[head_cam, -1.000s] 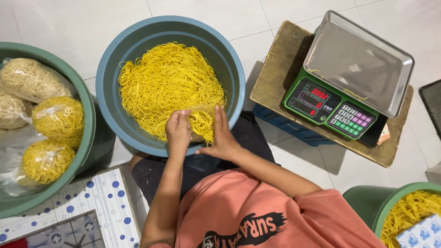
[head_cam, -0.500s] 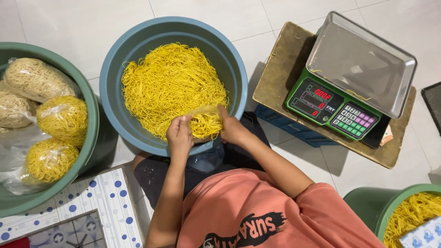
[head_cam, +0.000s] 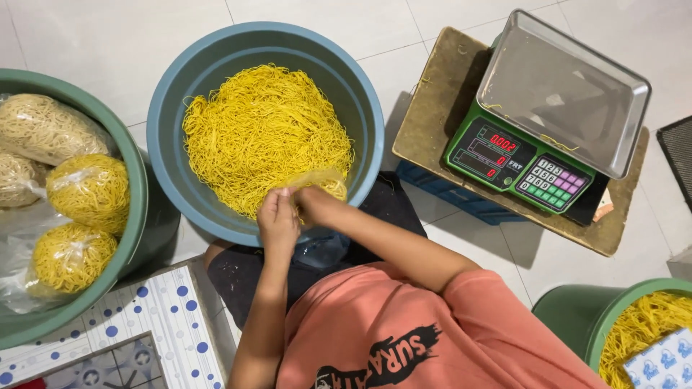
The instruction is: The person is portioning yellow noodles from a large blue basin into individual plastic bags, weighing each bag on a digital scale to ensure accuracy, and then tying the bags closed.
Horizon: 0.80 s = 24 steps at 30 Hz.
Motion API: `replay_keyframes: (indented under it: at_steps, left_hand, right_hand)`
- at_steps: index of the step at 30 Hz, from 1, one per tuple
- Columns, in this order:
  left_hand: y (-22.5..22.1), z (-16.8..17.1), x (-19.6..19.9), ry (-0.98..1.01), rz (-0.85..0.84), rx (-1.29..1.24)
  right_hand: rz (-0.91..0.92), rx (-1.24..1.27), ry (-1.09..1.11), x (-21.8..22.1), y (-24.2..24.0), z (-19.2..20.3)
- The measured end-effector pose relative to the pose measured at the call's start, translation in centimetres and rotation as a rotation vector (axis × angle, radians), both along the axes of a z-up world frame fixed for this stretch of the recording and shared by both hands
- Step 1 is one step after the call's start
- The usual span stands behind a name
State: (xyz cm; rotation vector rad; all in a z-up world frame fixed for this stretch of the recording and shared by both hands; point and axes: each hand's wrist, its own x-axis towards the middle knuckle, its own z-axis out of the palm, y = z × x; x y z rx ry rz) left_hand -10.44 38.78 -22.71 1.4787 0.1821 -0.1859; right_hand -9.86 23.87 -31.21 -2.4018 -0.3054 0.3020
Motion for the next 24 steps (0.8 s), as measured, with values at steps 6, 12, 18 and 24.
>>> replay_keyframes:
  at_steps: [6, 12, 18, 24]
  left_hand:
    - [0.2, -0.1, -1.2, -0.149, -0.023, 0.401]
    - [0.9, -1.6, -0.5, -0.083, -0.021, 0.292]
    - [4.4, 0.4, 0.8, 0.161, 0.066, -0.058]
    - [5.1, 2.1, 2.4, 0.004, -0.006, 0.175]
  right_hand:
    - [0.022, 0.037, 0.078, 0.9, -0.4, 0.3]
    - [0.08, 0.074, 0.15, 2.2, -0.5, 2.0]
    - [0.187, -0.039, 0.214, 1.0, -0.9, 6.7]
    - [0.291, -0.18, 0.247, -1.0, -2.3, 18.5]
